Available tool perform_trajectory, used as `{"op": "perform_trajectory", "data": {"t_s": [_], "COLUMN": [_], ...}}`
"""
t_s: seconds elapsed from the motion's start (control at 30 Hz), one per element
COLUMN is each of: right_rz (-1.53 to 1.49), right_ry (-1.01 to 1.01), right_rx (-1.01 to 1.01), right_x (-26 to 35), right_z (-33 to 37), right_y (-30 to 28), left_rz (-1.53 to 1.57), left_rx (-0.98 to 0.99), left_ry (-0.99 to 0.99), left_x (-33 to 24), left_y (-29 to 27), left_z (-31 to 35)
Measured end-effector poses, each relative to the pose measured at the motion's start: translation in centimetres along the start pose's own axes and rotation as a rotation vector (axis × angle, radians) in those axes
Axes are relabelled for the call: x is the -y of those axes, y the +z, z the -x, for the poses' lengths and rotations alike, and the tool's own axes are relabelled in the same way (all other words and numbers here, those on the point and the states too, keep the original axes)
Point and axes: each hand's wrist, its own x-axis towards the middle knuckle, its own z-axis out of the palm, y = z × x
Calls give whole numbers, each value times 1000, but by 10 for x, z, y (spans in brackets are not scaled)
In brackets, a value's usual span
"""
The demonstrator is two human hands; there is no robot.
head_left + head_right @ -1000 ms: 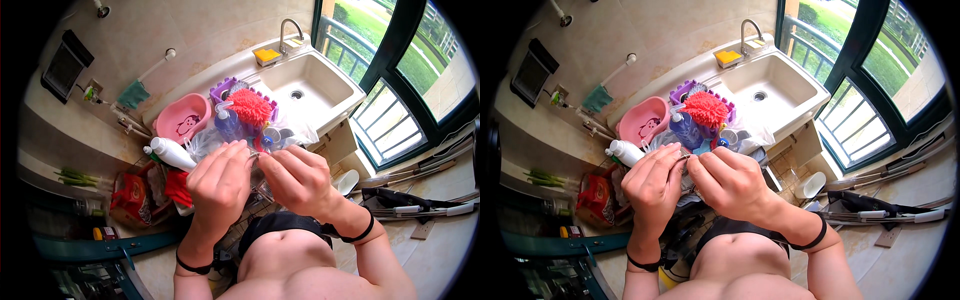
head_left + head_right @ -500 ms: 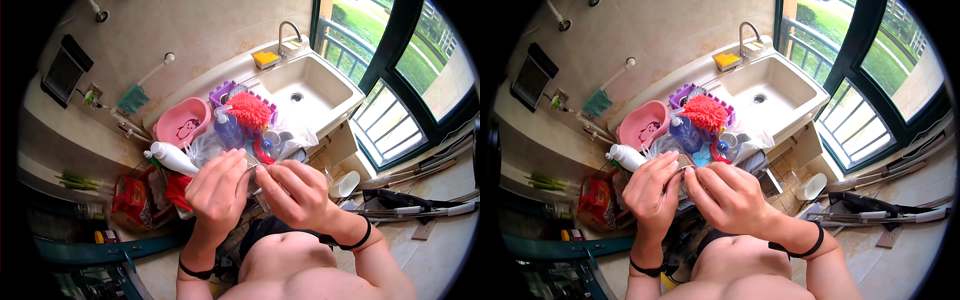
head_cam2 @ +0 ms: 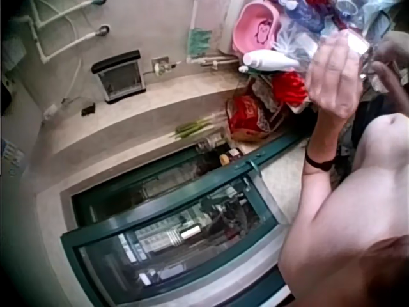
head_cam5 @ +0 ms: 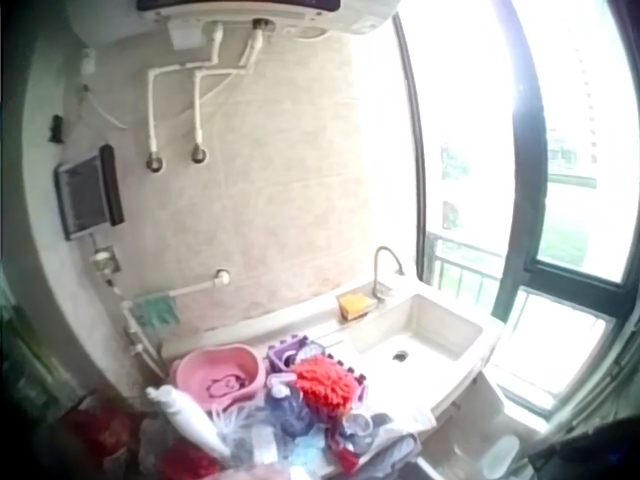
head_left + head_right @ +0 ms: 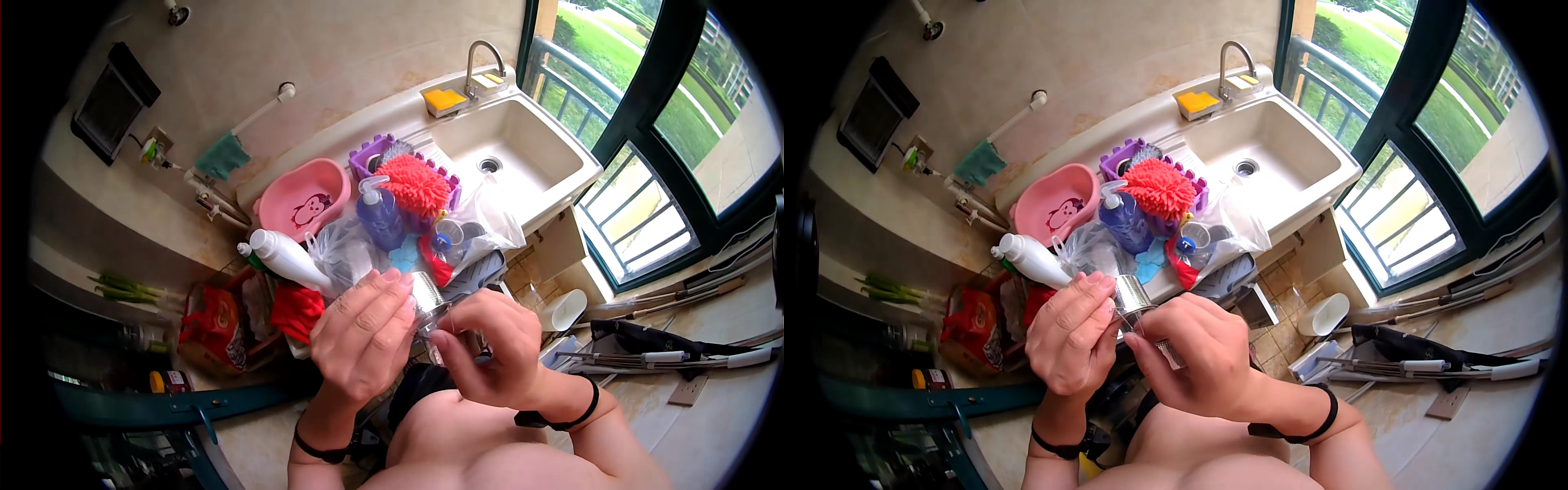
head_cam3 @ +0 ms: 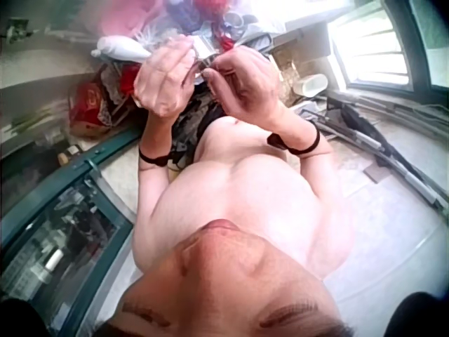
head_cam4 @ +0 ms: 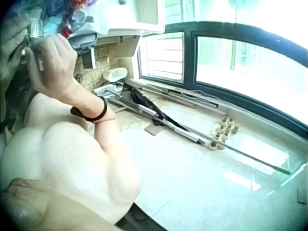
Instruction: Assembling the components of a metal Vietnamese coffee filter.
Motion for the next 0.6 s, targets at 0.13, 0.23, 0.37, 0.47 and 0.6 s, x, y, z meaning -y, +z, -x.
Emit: {"op": "perform_trajectory", "data": {"t_s": [0.13, 0.23, 0.37, 0.47, 0.6], "right_rz": [18, -18, -31, -41, -53], "right_ry": [-55, -36, 45, 55, 41], "right_rx": [209, 197, 225, 226, 238], "right_x": [-3, -2, 2, 2, 0], "right_z": [-1, 2, 2, 1, 1], "right_y": [-4, -2, -5, -6, -7], "left_rz": [76, 190, 262, 361, 425], "left_rx": [-22, 6, 10, -22, -42], "left_ry": [-67, -135, -189, -231, -307], "left_x": [1, -1, -2, -4, -9], "left_y": [3, 3, 4, 9, 11], "left_z": [3, -3, -3, -2, -2]}}
